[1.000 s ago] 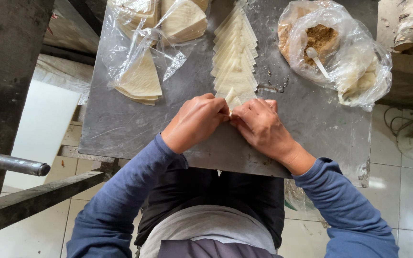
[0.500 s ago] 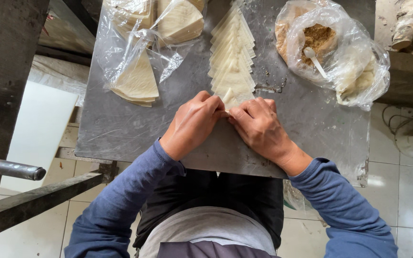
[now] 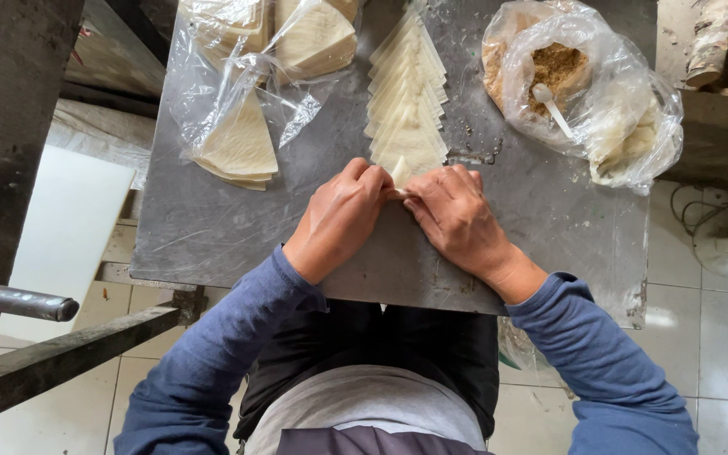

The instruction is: The person separates thin triangular wrappers, scoops a brown filling from a plastic bag with a small spoon, places it on each wrapper, and folds them into sealed packets. The finished packets are stacked on the metal table.

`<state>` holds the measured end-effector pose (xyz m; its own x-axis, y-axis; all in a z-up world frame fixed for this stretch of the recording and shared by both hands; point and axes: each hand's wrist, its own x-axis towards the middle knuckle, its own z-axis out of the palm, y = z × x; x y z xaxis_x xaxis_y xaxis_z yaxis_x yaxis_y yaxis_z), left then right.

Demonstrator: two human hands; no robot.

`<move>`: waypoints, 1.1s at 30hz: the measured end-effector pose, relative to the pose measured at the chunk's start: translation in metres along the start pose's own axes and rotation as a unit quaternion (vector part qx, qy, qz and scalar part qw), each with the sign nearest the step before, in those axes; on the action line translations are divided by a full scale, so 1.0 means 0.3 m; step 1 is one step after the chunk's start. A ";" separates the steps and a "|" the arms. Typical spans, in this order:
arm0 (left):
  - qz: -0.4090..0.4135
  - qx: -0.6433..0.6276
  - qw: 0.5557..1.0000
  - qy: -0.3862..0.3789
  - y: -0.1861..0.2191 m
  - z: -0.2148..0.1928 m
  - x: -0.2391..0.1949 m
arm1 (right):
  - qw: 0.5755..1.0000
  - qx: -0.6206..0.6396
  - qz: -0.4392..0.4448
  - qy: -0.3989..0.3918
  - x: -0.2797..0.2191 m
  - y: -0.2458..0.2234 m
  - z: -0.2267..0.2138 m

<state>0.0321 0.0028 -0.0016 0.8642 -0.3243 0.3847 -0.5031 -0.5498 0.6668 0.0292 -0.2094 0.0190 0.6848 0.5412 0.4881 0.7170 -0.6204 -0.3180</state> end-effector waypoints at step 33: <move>0.042 0.041 0.997 0.049 0.017 -0.037 -0.055 | 0.935 -0.347 0.033 -0.064 -0.025 -0.071 0.071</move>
<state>0.0154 0.0140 0.0025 0.8129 -0.2980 0.5004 -0.5697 -0.5854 0.5769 0.0116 -0.1884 0.0048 0.7668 0.5243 0.3702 0.4455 -0.8500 0.2811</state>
